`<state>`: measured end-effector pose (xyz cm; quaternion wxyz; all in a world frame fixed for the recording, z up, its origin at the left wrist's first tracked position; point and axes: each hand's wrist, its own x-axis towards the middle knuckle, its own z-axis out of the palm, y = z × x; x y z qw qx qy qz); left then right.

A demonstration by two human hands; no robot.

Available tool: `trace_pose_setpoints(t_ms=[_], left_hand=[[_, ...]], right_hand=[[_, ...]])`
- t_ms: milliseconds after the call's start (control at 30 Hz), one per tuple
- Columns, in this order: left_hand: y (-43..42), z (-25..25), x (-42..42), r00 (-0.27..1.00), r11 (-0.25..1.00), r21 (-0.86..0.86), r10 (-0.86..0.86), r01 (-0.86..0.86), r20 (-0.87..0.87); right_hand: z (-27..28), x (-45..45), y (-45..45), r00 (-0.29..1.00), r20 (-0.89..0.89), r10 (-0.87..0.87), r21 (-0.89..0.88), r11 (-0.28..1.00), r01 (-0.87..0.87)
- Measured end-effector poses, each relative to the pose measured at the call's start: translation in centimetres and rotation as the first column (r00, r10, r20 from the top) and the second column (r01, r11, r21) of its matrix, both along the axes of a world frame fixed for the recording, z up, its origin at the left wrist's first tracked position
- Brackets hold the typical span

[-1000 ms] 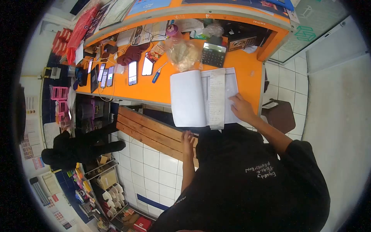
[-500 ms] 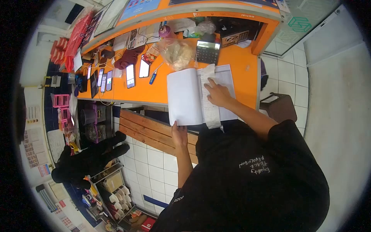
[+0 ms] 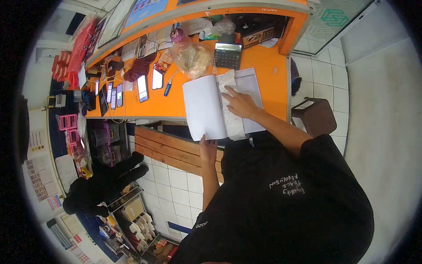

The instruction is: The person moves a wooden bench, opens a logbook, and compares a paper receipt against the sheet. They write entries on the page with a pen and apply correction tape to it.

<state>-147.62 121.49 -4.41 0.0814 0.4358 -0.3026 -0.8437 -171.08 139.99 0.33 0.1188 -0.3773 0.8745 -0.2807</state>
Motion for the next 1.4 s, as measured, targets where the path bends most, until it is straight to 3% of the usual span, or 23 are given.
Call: trace_pose_setpoints(t_ms=[100,267,367,500,600,867,967,1033,1133,1233,1300,1400], left_hand=[[0.8,0.8,-0.1,0.998,0.999,0.001,0.038,-0.038,0.047],[2.7,0.6,0.2,0.980,0.991,-0.079,-0.096,0.111,0.173],[4.9,2.5,-0.4,0.970,0.981,-0.088,-0.152,0.171,0.190],[5.4,0.9,-0.2,0.954,0.956,-0.056,-0.283,0.290,0.103],[5.9,1.7,-0.5,0.956,0.956,-0.080,-0.274,0.282,0.104],[4.3,2.1,-1.1,0.994,0.992,-0.123,0.024,-0.011,0.103],[2.9,2.3,-1.2,0.989,0.972,-0.185,0.149,-0.147,-0.001],[1.3,1.8,-1.4,0.942,0.933,-0.134,0.328,-0.335,-0.072],[-0.5,1.8,-1.5,0.922,0.917,-0.183,0.310,-0.354,-0.230],[-0.8,2.6,-1.4,0.945,0.915,-0.255,0.273,-0.314,-0.181],[-0.3,2.2,-1.7,0.953,0.907,-0.360,0.279,-0.220,0.120],[1.3,1.9,-2.0,0.934,0.933,-0.322,0.248,-0.160,0.256]], right_hand=[[0.0,0.3,1.0,1.000,-0.009,0.002,-0.011,1.000,-0.002],[-0.8,0.2,1.0,0.999,0.028,0.020,0.086,0.996,-0.022],[-0.6,0.1,0.0,1.000,0.007,-0.011,0.055,0.998,0.011],[-0.7,-0.4,-1.9,0.998,0.016,-0.059,-0.008,0.998,0.059],[-1.0,-0.3,-2.9,0.996,0.030,-0.079,-0.044,0.996,0.080],[-1.4,-0.4,-2.9,0.996,0.067,-0.051,-0.014,0.999,0.053],[-1.4,-0.5,-3.1,0.996,0.078,-0.036,-0.020,0.999,0.038],[-1.3,-0.4,-3.3,0.996,0.071,-0.045,0.009,0.999,0.044],[-1.2,0.0,-3.8,0.998,-0.002,-0.060,0.068,0.996,0.060],[-1.0,-0.1,-4.2,0.999,-0.005,-0.048,0.077,0.996,0.048],[-1.1,-0.3,-4.5,0.997,0.029,-0.064,0.129,0.990,0.060],[-0.3,-0.4,-4.6,0.999,0.035,-0.037,0.175,0.984,0.031]])
